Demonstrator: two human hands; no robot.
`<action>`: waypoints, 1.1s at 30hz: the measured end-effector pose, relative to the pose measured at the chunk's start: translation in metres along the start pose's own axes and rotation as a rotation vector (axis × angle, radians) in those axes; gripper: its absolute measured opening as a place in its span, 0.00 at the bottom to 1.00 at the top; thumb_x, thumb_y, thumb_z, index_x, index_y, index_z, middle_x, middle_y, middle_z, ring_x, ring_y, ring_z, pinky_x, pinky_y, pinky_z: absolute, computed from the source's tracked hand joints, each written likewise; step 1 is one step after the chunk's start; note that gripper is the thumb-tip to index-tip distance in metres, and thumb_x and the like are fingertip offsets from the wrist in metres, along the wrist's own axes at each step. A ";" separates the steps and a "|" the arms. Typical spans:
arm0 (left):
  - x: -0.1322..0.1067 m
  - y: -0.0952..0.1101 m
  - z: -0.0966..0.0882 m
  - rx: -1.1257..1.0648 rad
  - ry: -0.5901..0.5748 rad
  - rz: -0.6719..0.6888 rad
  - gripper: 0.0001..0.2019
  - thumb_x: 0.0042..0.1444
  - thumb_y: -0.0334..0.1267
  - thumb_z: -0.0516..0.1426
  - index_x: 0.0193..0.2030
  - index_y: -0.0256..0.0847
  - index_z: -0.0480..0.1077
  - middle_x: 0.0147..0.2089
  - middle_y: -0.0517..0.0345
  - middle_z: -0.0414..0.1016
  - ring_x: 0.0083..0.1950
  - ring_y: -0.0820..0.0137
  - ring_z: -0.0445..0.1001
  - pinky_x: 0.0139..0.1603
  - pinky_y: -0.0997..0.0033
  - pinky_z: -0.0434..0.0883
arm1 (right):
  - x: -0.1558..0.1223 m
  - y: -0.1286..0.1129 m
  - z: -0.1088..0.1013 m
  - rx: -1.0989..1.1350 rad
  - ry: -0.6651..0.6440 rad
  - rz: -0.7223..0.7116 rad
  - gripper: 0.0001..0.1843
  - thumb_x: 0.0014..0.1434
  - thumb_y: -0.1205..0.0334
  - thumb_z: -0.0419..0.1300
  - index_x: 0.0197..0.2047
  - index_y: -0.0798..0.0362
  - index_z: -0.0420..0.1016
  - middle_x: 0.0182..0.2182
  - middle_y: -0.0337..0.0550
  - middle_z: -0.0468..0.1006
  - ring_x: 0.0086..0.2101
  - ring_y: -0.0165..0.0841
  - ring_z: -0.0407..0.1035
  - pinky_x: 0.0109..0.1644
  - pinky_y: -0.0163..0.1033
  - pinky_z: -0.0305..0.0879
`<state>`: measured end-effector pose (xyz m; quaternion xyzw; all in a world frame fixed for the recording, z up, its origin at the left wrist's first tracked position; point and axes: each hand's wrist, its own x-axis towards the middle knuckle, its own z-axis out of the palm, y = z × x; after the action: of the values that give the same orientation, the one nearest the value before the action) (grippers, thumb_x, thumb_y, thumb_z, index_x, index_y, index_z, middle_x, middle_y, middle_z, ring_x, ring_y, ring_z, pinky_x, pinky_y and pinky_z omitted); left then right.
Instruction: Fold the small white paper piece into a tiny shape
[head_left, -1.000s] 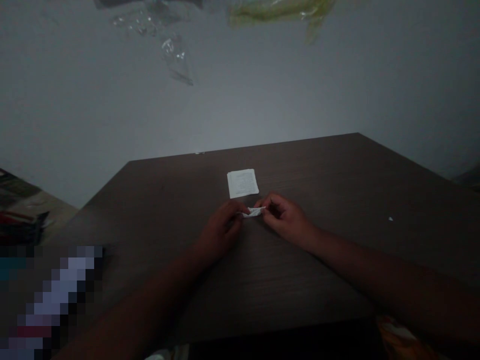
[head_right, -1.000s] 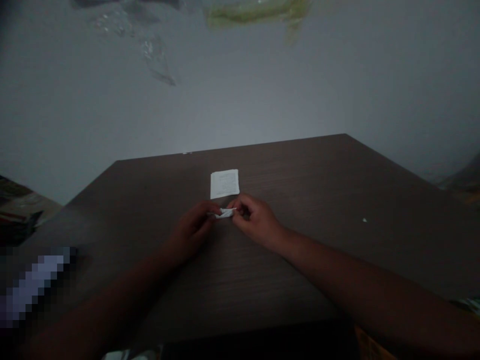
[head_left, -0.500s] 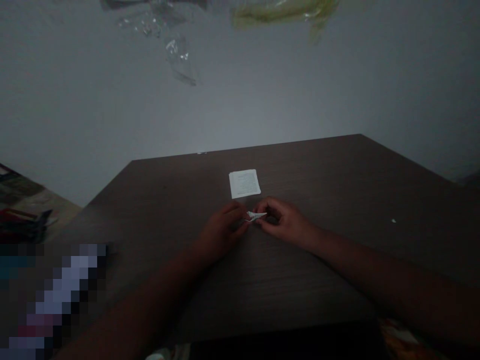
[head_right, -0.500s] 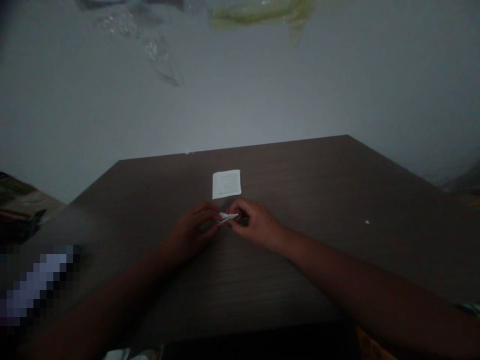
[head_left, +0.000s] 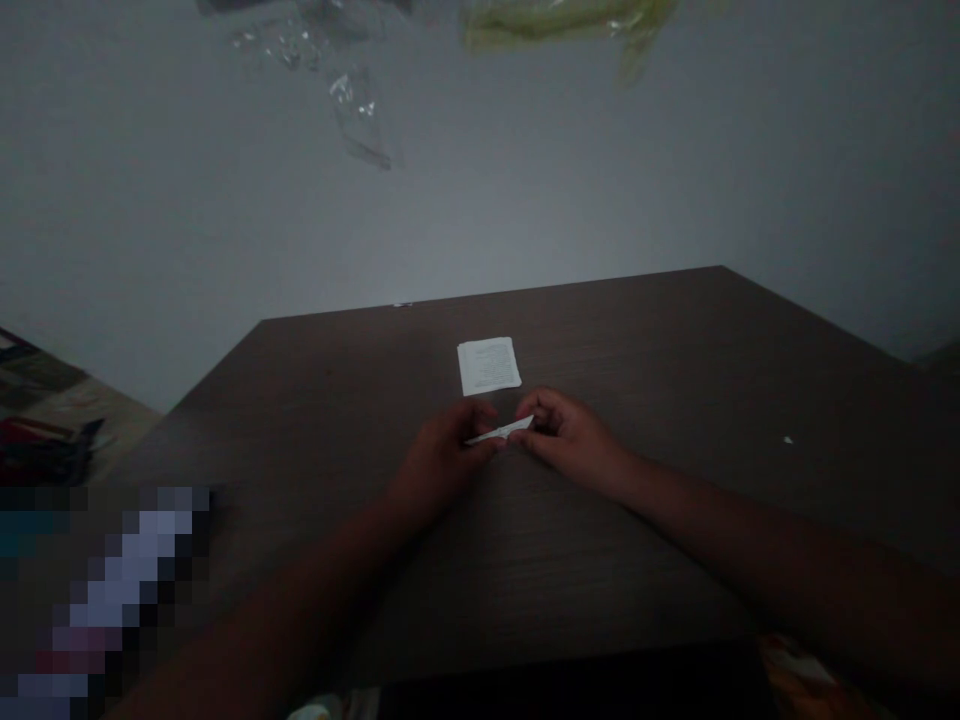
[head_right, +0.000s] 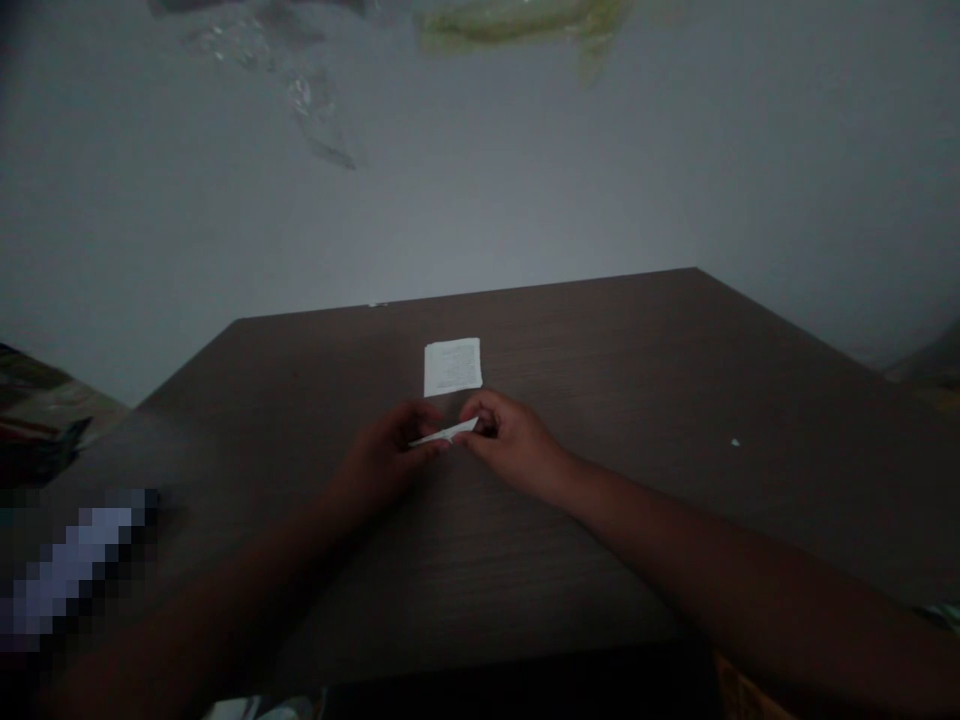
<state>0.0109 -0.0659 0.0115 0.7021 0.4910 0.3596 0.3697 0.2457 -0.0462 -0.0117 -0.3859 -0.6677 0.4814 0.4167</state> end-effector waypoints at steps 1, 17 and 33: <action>0.001 -0.001 0.000 -0.019 -0.007 -0.017 0.12 0.64 0.42 0.71 0.53 0.49 0.79 0.42 0.59 0.88 0.44 0.59 0.87 0.48 0.60 0.83 | 0.001 0.001 0.000 0.017 0.001 0.021 0.11 0.63 0.58 0.73 0.44 0.44 0.75 0.31 0.33 0.76 0.32 0.35 0.71 0.37 0.41 0.66; -0.002 -0.004 0.007 0.385 -0.130 0.174 0.08 0.73 0.37 0.64 0.39 0.45 0.82 0.43 0.54 0.83 0.49 0.56 0.82 0.57 0.54 0.81 | 0.007 0.015 -0.007 -0.248 0.028 -0.008 0.19 0.64 0.63 0.72 0.55 0.43 0.74 0.36 0.36 0.83 0.38 0.41 0.80 0.48 0.49 0.75; -0.005 -0.009 0.012 0.506 -0.164 0.309 0.10 0.69 0.29 0.69 0.55 0.44 0.86 0.58 0.48 0.83 0.61 0.51 0.81 0.68 0.44 0.80 | 0.011 0.020 -0.016 -0.767 -0.101 -0.212 0.08 0.69 0.60 0.73 0.45 0.45 0.77 0.48 0.50 0.83 0.54 0.52 0.76 0.63 0.59 0.72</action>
<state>0.0160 -0.0706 -0.0031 0.8648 0.4212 0.2199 0.1624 0.2585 -0.0258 -0.0258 -0.4181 -0.8548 0.1697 0.2564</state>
